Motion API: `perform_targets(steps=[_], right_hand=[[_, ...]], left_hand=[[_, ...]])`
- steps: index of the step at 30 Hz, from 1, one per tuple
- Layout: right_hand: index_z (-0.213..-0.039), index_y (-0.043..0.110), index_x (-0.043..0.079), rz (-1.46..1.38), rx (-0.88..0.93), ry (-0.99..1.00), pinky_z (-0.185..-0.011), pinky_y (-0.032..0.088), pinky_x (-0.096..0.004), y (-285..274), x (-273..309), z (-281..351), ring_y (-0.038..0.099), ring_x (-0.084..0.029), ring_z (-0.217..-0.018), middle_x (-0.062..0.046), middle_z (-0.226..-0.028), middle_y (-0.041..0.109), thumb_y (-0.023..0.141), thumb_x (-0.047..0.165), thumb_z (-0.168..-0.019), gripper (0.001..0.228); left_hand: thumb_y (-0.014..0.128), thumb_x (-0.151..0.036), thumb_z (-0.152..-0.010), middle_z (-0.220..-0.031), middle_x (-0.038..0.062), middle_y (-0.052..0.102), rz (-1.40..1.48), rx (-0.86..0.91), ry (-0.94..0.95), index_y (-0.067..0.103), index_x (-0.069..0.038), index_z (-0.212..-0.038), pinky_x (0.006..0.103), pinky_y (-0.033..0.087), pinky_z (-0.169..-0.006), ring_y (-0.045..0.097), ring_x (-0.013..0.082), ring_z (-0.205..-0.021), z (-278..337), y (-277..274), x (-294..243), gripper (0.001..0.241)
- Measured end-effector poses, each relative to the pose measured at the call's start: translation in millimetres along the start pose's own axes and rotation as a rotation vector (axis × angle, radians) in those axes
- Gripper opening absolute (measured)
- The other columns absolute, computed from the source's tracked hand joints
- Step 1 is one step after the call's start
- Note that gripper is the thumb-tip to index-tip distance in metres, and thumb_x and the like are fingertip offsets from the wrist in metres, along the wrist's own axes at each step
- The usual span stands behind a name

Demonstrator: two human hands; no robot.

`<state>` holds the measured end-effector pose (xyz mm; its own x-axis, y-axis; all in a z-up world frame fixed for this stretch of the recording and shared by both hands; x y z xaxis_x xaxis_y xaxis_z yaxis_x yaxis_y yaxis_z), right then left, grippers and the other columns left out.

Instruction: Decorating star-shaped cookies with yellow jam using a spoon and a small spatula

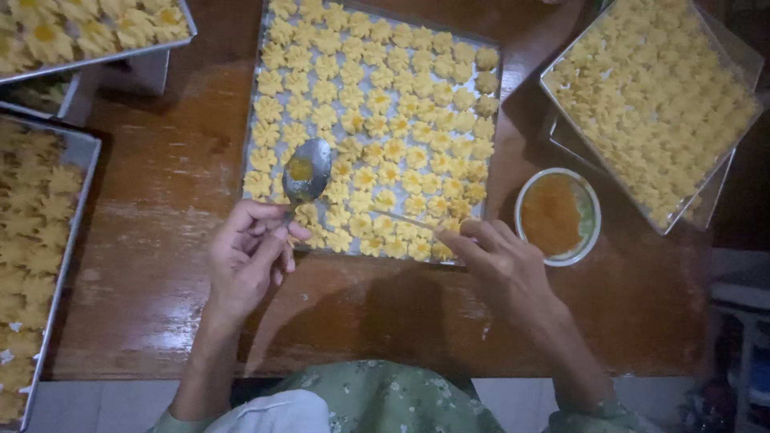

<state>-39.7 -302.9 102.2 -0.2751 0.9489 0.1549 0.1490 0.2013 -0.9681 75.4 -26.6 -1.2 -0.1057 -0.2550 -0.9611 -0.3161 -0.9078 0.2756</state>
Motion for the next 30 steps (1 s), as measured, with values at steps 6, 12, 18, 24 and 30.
perform_targets(steps=[6, 12, 18, 24, 30], right_hand=[[-0.11, 0.072, 0.021, 0.093, 0.007, -0.043, -0.058, 0.055, -0.029, 7.5, 6.7, -11.1, 0.067, -0.021, -0.086, 0.0, -0.096, 0.064, 0.066, 0.01, -0.088, 0.025], [-0.119, 0.07, 0.02, 0.107, 0.117, -0.049, -0.057, 0.058, -0.032, 6.9, 12.8, -23.8, 0.067, -0.024, -0.086, -0.002, -0.096, 0.064, 0.066, 0.006, -0.083, 0.038], [-0.126, 0.068, 0.019, 0.15, 0.185, -0.042, -0.056, 0.059, -0.033, 15.3, 11.4, -26.9, 0.067, -0.025, -0.087, -0.003, -0.095, 0.064, 0.065, 0.007, -0.08, 0.047], [-0.123, 0.068, 0.022, 0.21, 0.296, -0.033, -0.056, 0.06, -0.033, 11.4, 13.0, -39.6, 0.07, -0.023, -0.084, -0.003, -0.093, 0.067, 0.064, 0.007, -0.083, 0.043], [-0.125, 0.069, 0.022, 0.22, 0.457, 0.055, -0.052, 0.058, -0.031, 5.7, 17.2, -56.4, 0.071, -0.021, -0.077, -0.004, -0.09, 0.072, 0.059, 0.001, -0.086, 0.046]], left_hand=[[0.052, 0.003, -0.099, -0.09, 0.025, 0.075, -0.032, -0.006, -0.019, 0.051, 0.007, -0.121, 0.0192, 0.048, -0.032, 0.063, 0.0147, -0.047, -1.6, 1.6, -13.0, 0.023], [0.053, 0.003, -0.098, -0.09, 0.025, 0.075, -0.025, 0.003, -0.007, 0.052, 0.007, -0.119, 0.0187, 0.047, -0.033, 0.062, 0.0137, -0.048, -1.3, 1.7, -8.7, 0.022], [0.054, 0.003, -0.098, -0.089, 0.025, 0.075, -0.03, 0.0, 0.011, 0.053, 0.008, -0.12, 0.0197, 0.048, -0.033, 0.063, 0.0149, -0.048, -2.3, -2.7, -2.4, 0.022], [0.053, 0.004, -0.098, -0.089, 0.024, 0.075, -0.04, -0.001, 0.009, 0.053, 0.008, -0.12, 0.0189, 0.047, -0.033, 0.063, 0.0141, -0.048, -3.2, -2.0, -5.5, 0.022], [0.053, 0.004, -0.098, -0.09, 0.024, 0.075, -0.043, 0.001, 0.002, 0.054, 0.008, -0.12, 0.0194, 0.049, -0.034, 0.063, 0.0146, -0.049, -3.5, -2.9, -5.3, 0.022]])
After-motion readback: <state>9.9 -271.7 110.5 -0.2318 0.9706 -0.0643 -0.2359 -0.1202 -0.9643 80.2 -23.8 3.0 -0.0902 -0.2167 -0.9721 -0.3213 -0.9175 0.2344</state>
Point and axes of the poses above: each hand's wrist, its own z-axis away from the middle knuckle, its own y-axis out of the palm, x = y × z, the point moved 8 cm from there along -z, towards the middle knuckle
